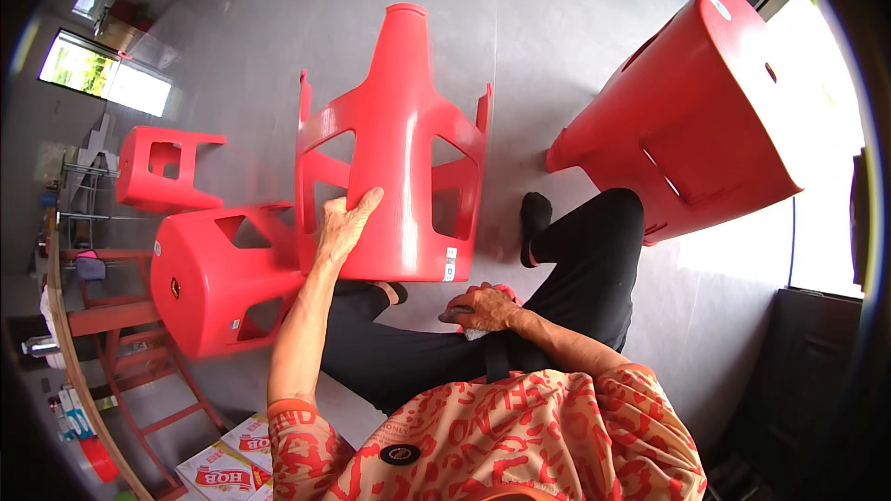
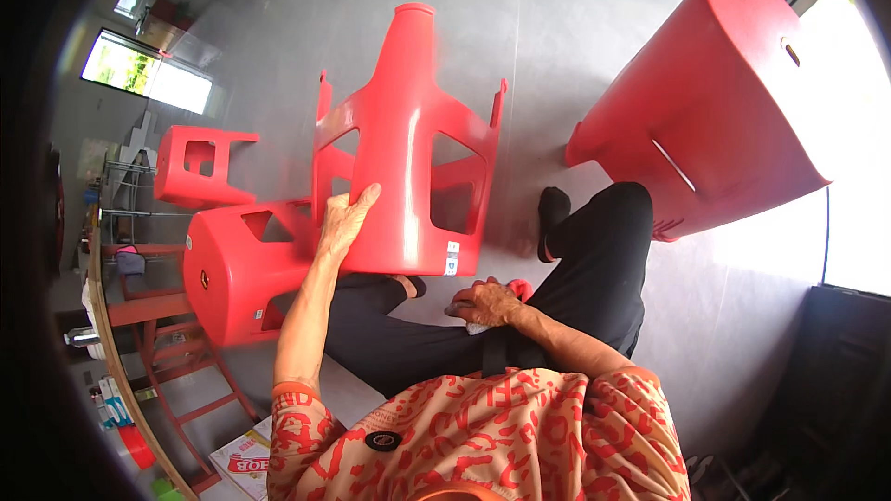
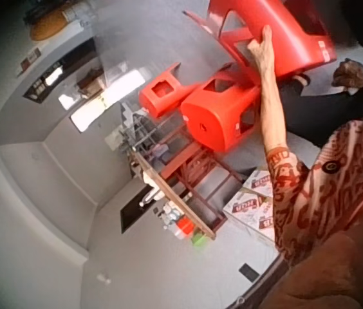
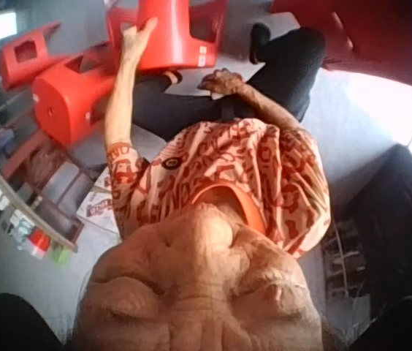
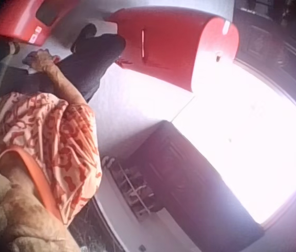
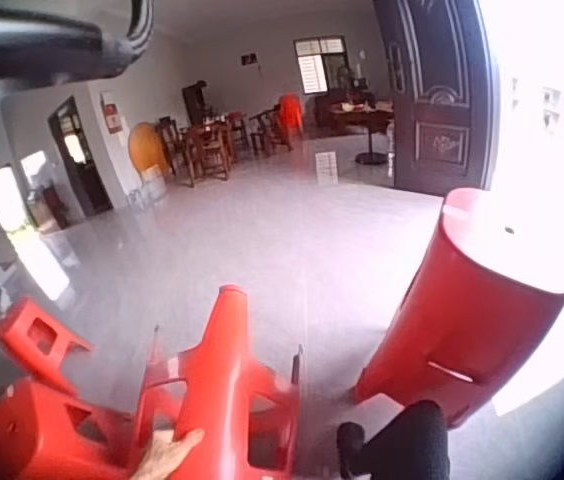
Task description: The person sits on the floor and wipes a red plastic stool with a cloth. They clean the underside, legs, and seat of the stool, turning it over to access different surfaces.
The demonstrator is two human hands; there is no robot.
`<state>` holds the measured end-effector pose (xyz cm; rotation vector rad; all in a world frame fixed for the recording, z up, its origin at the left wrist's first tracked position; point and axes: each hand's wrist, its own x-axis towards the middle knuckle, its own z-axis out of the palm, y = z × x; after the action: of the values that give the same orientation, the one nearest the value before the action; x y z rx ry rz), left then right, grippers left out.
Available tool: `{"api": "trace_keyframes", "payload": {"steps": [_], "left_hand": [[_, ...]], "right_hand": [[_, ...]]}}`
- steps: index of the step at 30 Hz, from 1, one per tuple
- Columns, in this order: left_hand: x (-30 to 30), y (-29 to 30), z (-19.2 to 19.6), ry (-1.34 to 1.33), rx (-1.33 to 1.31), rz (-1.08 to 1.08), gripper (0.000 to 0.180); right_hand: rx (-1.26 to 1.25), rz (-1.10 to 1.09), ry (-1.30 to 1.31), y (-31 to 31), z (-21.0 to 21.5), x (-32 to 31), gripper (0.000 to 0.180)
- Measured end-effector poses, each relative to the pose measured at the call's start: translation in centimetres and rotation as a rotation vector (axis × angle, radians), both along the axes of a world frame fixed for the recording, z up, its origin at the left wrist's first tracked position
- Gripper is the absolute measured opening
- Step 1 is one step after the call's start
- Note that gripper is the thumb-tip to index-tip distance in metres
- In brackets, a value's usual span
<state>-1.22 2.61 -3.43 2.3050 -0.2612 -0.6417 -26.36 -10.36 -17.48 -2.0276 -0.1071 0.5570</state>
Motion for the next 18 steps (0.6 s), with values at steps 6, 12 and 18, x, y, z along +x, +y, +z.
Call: {"api": "trace_keyframes", "payload": {"steps": [6,12,18], "left_hand": [[-1.5,-0.1,0.3,0.068,-0.193,0.150,0.059],[-4.9,1.5,0.1,0.057,-0.296,0.260,0.054],[-9.8,1.9,-3.4,0.183,-0.399,0.237,0.060]], "right_hand": [[-0.139,-0.153,0.095,-1.7,7.3,-0.3,0.031],[-0.115,-0.486,-0.795,-4.3,16.3,2.9,0.044],[-0.313,-0.298,-0.927,-1.5,15.8,6.4,0.048]]}}
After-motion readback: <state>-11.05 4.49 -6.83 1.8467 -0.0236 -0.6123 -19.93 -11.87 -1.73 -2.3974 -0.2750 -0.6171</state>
